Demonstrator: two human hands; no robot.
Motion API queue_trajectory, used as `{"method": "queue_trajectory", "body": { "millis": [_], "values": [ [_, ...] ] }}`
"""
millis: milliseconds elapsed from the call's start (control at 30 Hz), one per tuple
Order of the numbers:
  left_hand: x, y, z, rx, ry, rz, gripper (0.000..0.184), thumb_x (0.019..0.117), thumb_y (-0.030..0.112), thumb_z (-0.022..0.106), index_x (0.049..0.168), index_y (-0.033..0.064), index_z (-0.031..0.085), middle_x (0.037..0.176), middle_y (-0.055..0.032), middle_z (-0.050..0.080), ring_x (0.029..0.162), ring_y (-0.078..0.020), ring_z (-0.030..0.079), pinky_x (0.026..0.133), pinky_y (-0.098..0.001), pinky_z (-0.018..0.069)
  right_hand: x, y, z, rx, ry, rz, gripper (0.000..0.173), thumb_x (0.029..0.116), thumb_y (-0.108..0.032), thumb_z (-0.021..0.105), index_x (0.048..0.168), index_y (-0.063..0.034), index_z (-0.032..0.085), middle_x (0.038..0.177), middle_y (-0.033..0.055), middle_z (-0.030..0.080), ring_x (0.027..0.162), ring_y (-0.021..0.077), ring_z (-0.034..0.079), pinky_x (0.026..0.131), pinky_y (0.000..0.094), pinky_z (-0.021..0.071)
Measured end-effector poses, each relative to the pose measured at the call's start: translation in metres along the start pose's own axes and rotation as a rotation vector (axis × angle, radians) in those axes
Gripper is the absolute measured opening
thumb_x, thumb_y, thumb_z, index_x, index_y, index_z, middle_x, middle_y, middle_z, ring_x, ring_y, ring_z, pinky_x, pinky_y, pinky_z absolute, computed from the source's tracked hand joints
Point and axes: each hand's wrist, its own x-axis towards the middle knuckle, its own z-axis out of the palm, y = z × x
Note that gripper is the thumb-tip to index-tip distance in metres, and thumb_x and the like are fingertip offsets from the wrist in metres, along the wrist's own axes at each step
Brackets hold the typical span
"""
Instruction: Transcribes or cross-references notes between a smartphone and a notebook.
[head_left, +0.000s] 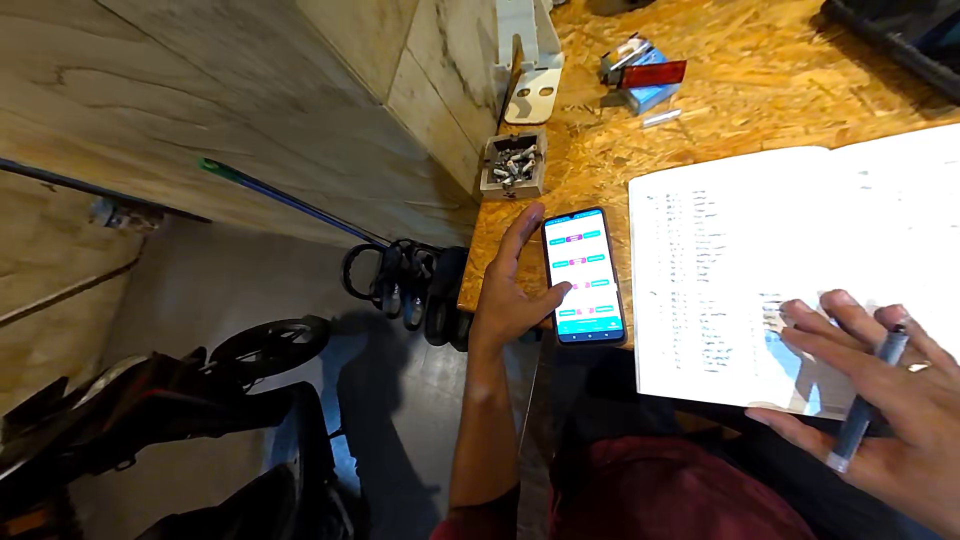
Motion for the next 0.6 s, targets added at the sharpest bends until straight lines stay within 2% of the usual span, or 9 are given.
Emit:
{"method": "queue_trajectory", "body": {
  "millis": [133, 267, 500, 600],
  "values": [
    [0.0006, -0.0008, 0.0029, 0.074, 0.038, -0.015, 0.086, 0.0839, 0.003, 0.077, 0.158, 0.0095, 0.034, 0.16, -0.0072, 0.042, 0.147, -0.0211, 0.041, 0.118, -0.0439, 0.0431, -0.0003, 0.0009, 0.0003, 0.004, 0.002, -0.007, 0.076, 0.0859, -0.058, 0.075, 0.144, -0.0128, 0.056, 0.154, 0.0138, 0.052, 0.152, 0.0305, 0.036, 0.129, 0.0538, 0.0133],
    [0.0013, -0.001, 0.0036, 0.096, 0.056, -0.012, 0.075, 0.0918, 0.005, 0.069, 0.158, 0.0077, 0.033, 0.16, -0.0083, 0.042, 0.147, -0.0213, 0.041, 0.119, -0.0436, 0.042, -0.0002, 0.0009, 0.0007, -0.001, 0.006, -0.007, 0.076, 0.0859, -0.058, 0.075, 0.144, -0.0131, 0.056, 0.154, 0.0136, 0.052, 0.151, 0.0302, 0.036, 0.129, 0.0538, 0.0136],
    [0.0007, -0.0017, 0.0031, 0.036, 0.055, -0.011, 0.076, 0.0918, 0.004, 0.068, 0.159, 0.0074, 0.032, 0.161, -0.009, 0.041, 0.148, -0.0234, 0.04, 0.119, -0.0452, 0.0417, 0.0005, -0.0002, 0.0008, 0.002, 0.002, 0.003, 0.076, 0.0861, -0.058, 0.074, 0.143, -0.0121, 0.057, 0.154, 0.0139, 0.052, 0.151, 0.0301, 0.037, 0.129, 0.0534, 0.0131],
    [0.0005, -0.0005, 0.003, 0.041, 0.048, -0.012, 0.082, 0.0868, 0.004, 0.072, 0.159, 0.0078, 0.033, 0.161, -0.0086, 0.041, 0.148, -0.0226, 0.04, 0.119, -0.0453, 0.0424, 0.0006, -0.0009, 0.0004, -0.002, -0.003, 0.008, 0.076, 0.0865, -0.06, 0.073, 0.143, -0.0123, 0.057, 0.154, 0.0139, 0.052, 0.152, 0.0302, 0.036, 0.129, 0.0537, 0.0124]
  ]
}}
